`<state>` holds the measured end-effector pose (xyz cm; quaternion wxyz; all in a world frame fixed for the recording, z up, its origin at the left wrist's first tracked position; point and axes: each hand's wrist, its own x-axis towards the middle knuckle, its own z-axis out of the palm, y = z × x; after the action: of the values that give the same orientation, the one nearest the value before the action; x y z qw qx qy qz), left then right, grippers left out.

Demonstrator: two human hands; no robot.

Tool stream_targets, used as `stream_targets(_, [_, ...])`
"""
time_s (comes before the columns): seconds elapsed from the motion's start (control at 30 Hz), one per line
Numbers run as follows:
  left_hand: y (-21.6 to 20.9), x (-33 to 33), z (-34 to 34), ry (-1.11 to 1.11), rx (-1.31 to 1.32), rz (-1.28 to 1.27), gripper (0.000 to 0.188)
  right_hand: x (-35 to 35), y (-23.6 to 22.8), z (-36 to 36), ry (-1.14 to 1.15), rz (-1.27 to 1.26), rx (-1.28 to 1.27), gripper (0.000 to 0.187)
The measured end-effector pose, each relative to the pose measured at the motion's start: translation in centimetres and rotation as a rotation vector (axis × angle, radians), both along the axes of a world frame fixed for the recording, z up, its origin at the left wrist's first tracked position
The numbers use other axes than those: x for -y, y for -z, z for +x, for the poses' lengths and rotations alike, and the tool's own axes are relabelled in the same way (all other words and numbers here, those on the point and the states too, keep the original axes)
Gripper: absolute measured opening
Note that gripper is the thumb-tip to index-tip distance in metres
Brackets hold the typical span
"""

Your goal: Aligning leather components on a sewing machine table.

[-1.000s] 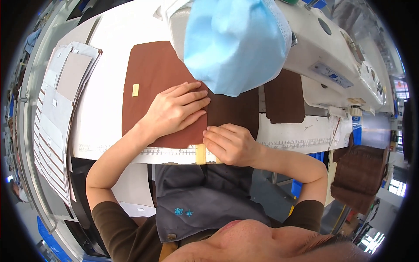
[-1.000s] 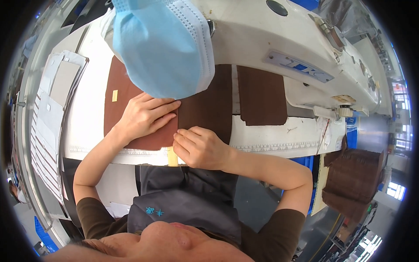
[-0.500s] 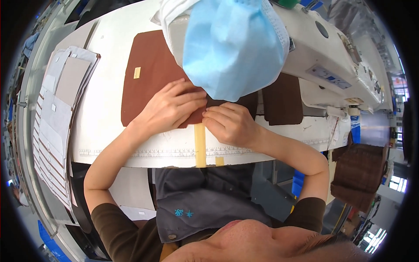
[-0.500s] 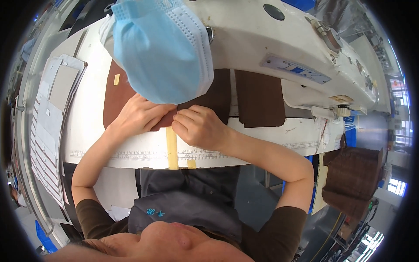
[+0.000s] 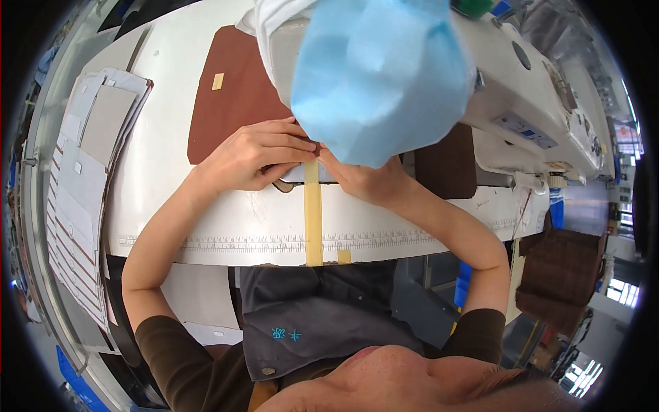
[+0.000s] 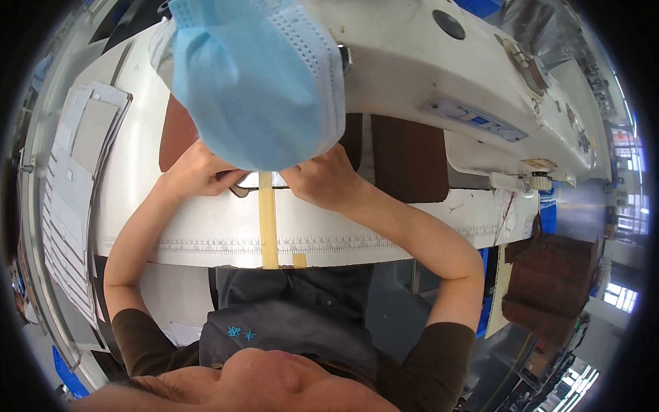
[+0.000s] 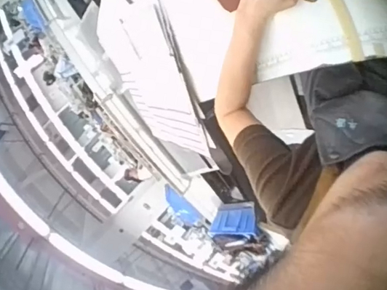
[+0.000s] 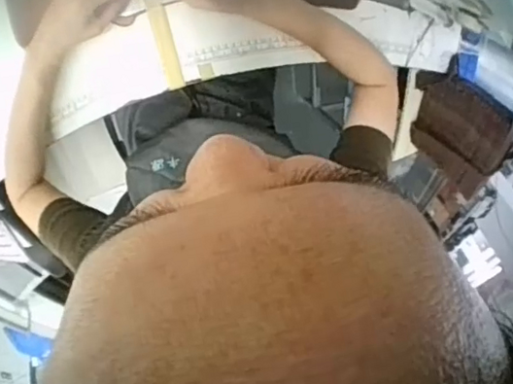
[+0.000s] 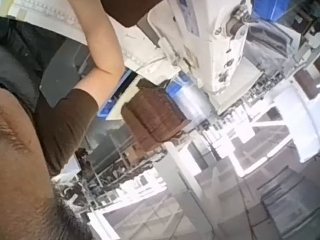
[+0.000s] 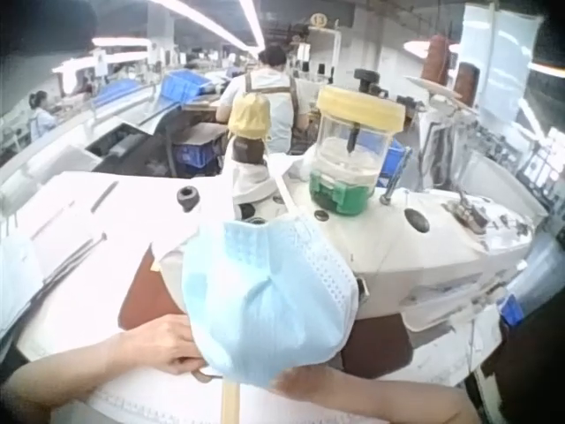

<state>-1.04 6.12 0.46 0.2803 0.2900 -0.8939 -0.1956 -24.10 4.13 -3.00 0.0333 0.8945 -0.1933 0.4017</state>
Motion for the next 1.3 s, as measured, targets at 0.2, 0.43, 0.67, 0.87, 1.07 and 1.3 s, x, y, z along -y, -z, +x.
stream_targets(0.2, [0.0,1.5,0.1,-0.023,0.005,-0.068,0.023,0.1,-0.8,-0.7,0.04,0.094,-0.193,0.027])
stream_targets(0.43, [0.9,3.5,0.6,-0.078,0.076,-0.118,0.023,0.3,-1.3,-0.8,0.145,0.018,-0.296,0.028])
stream_targets(0.67, [0.0,3.6,0.8,0.0,0.024,-0.056,0.028,-2.7,-1.6,-1.7,0.106,0.103,-0.309,0.026])
stream_targets(0.87, [0.0,8.1,1.5,-0.04,-0.148,0.129,0.028,-4.2,-1.3,-3.5,0.1,0.192,-0.197,0.024])
stream_targets(1.07, [7.0,24.9,6.4,-0.52,-0.27,-0.105,0.044,-4.4,-1.5,-1.1,-0.031,0.233,-0.139,0.019])
stream_targets(1.3, [3.8,22.1,4.1,-1.049,0.29,-0.153,0.045,-4.4,-1.4,-2.5,0.024,0.216,-0.165,0.018])
